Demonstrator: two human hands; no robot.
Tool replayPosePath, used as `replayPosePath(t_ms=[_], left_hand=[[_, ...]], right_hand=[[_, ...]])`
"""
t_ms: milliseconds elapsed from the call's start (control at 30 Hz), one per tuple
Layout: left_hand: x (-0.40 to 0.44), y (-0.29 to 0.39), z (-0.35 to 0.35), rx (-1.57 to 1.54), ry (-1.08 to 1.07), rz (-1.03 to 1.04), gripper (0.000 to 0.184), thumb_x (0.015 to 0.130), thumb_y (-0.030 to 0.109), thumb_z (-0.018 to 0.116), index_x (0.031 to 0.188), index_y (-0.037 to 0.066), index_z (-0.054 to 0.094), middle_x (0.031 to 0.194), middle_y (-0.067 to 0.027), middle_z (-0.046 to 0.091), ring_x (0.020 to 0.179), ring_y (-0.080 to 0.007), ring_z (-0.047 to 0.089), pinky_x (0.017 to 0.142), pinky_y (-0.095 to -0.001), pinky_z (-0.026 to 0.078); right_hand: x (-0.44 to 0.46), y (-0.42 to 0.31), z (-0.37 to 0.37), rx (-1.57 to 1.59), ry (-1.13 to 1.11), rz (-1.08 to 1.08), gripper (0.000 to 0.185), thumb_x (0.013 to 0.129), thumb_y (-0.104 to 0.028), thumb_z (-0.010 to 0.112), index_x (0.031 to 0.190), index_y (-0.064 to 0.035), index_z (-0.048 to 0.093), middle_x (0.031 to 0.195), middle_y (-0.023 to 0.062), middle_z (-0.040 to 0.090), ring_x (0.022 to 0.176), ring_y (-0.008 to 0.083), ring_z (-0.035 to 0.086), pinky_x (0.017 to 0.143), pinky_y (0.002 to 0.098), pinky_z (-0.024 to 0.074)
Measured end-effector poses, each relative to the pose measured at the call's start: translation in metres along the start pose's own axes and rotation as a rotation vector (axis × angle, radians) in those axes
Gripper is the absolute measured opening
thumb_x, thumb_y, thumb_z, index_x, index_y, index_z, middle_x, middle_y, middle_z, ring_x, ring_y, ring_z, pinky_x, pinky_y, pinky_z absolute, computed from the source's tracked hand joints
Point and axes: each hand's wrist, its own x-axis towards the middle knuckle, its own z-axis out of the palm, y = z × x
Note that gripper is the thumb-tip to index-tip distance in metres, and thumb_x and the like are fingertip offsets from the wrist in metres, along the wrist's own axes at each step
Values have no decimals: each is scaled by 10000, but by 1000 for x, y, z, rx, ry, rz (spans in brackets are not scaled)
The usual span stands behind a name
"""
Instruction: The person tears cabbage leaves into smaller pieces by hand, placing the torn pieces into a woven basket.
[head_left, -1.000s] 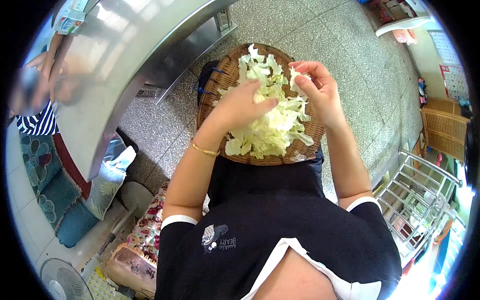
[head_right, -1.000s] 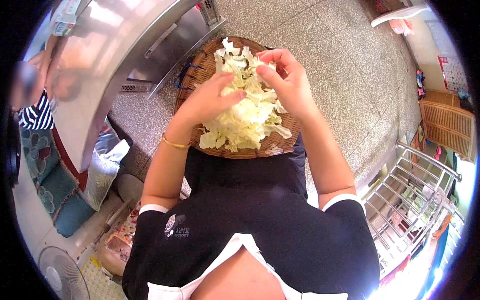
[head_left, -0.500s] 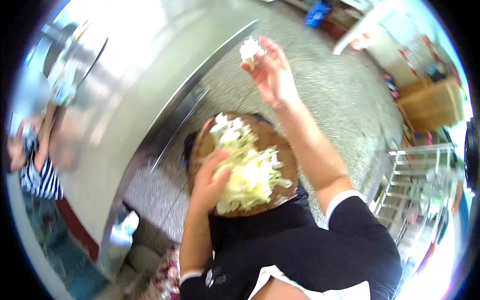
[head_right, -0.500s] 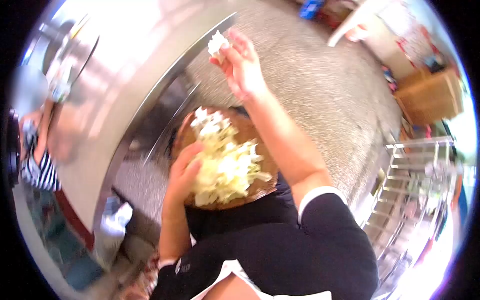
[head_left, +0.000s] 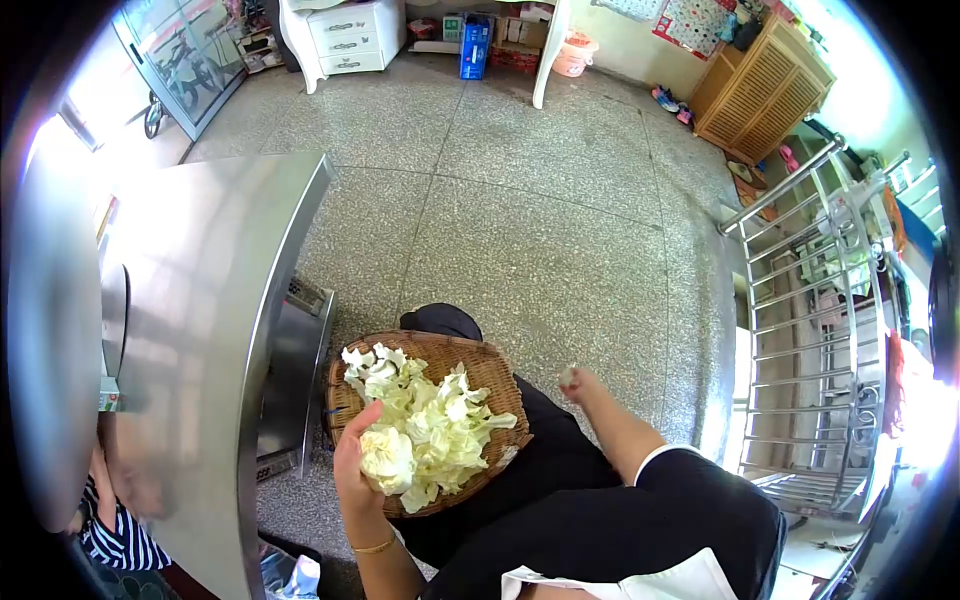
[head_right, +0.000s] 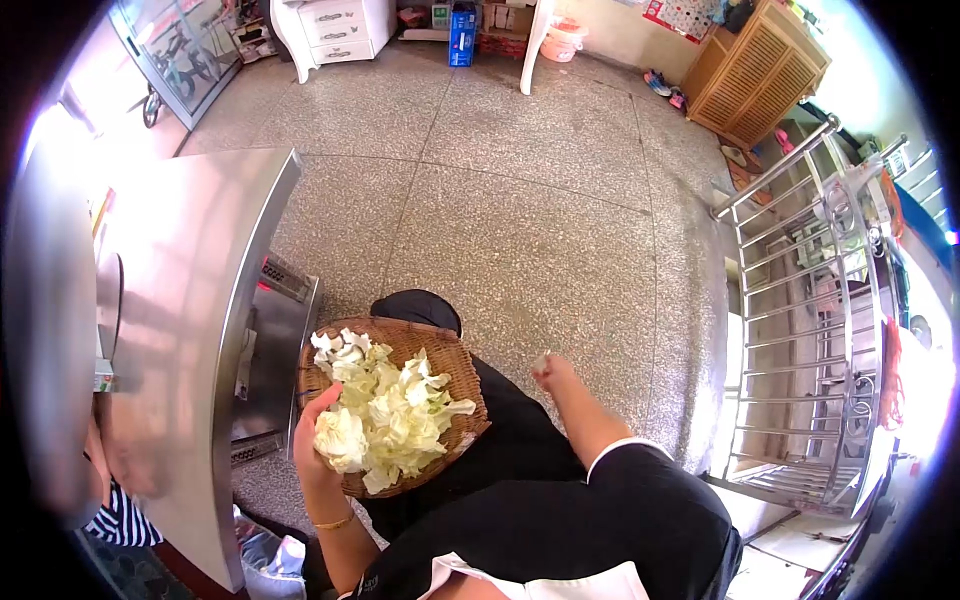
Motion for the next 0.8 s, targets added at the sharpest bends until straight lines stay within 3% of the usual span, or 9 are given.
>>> replayPosePath(t_ms=[100, 200, 233, 267, 333, 467, 533, 667, 800], left_hand=[[-4, 12, 7, 52, -48, 17, 574, 966, 384, 401, 1228, -124, 459, 1213, -229, 547, 1081, -268, 581, 935, -375, 468], [-12, 18, 10, 131, -12, 90, 587, 959, 400, 417, 1221, -123, 466, 1217, -229, 545, 1077, -266, 581, 937, -376, 467], [-15, 18, 6, 157, -1, 95, 569, 956, 387, 415, 1214, -116, 477, 1253, -231, 516, 1108, -281, 557, 955, -386, 450], [-17, 18, 3, 181, 9, 101, 551, 953, 374, 414, 1208, -109, 487, 1288, -232, 487, 1140, -296, 534, 974, -397, 433], [-20, 11, -2, 140, 46, 67, 581, 957, 420, 394, 1214, -93, 486, 1279, -218, 502, 1094, -276, 562, 945, -390, 458], [-20, 14, 11, -11, 168, 3, 643, 952, 528, 346, 1205, -45, 494, 1233, -177, 543, 988, -255, 612, 858, -379, 512], [-19, 13, 6, -102, 166, -8, 669, 936, 567, 346, 1197, -31, 498, 1201, -167, 560, 952, -255, 621, 816, -376, 526], [-15, 3, -7, -389, 93, -17, 749, 880, 677, 351, 1175, 9, 515, 1126, -148, 594, 880, -255, 638, 714, -373, 554], [-14, -13, -5, -676, 125, -83, 769, 889, 653, 366, 1299, 9, 457, 1217, -183, 570, 1088, -342, 573, 870, -455, 509]], right_hand=[[12, -109, 85, 91, -270, -354, 224, 930, -213, 506, 1069, -40, 535, 961, 104, 548, 786, 220, 562, 655, 336, 475], [-100, -294, 262, 269, -426, -769, 519, 894, -328, 605, 1307, -76, 418, 1329, 133, 449, 1042, 208, 501, 868, 314, 452], [-151, -318, 301, 228, -487, -865, 634, 889, -352, 611, 1385, -98, 308, 1472, 121, 284, 1133, 231, 442, 966, 347, 390], [-166, -345, 329, 144, -598, -984, 647, 893, -367, 600, 1392, -103, 285, 1447, 104, 331, 1126, 235, 450, 1004, 350, 361], [-214, -328, 360, -46, -675, -1133, 701, 881, -389, 599, 1408, -43, 291, 1455, 194, 281, 1246, 300, 418, 1089, 380, 313], [-188, -233, 349, -494, -968, -929, 399, 920, -281, 548, 1226, -29, 499, 1139, 90, 596, 1049, 222, 570, 966, 396, 438], [-206, -162, 326, -690, -929, -769, 288, 911, -197, 571, 1133, -16, 545, 1024, 68, 627, 872, 165, 605, 805, 338, 507], [-240, -79, 282, -1001, -967, -634, 262, 924, -164, 559, 1135, -11, 566, 972, 64, 639, 844, 165, 614, 781, 295, 511], [-295, -14, 254, -1066, -1236, -532, 230, 929, -120, 541, 1121, 3, 569, 938, 73, 633, 739, 114, 566, 707, 267, 488]])
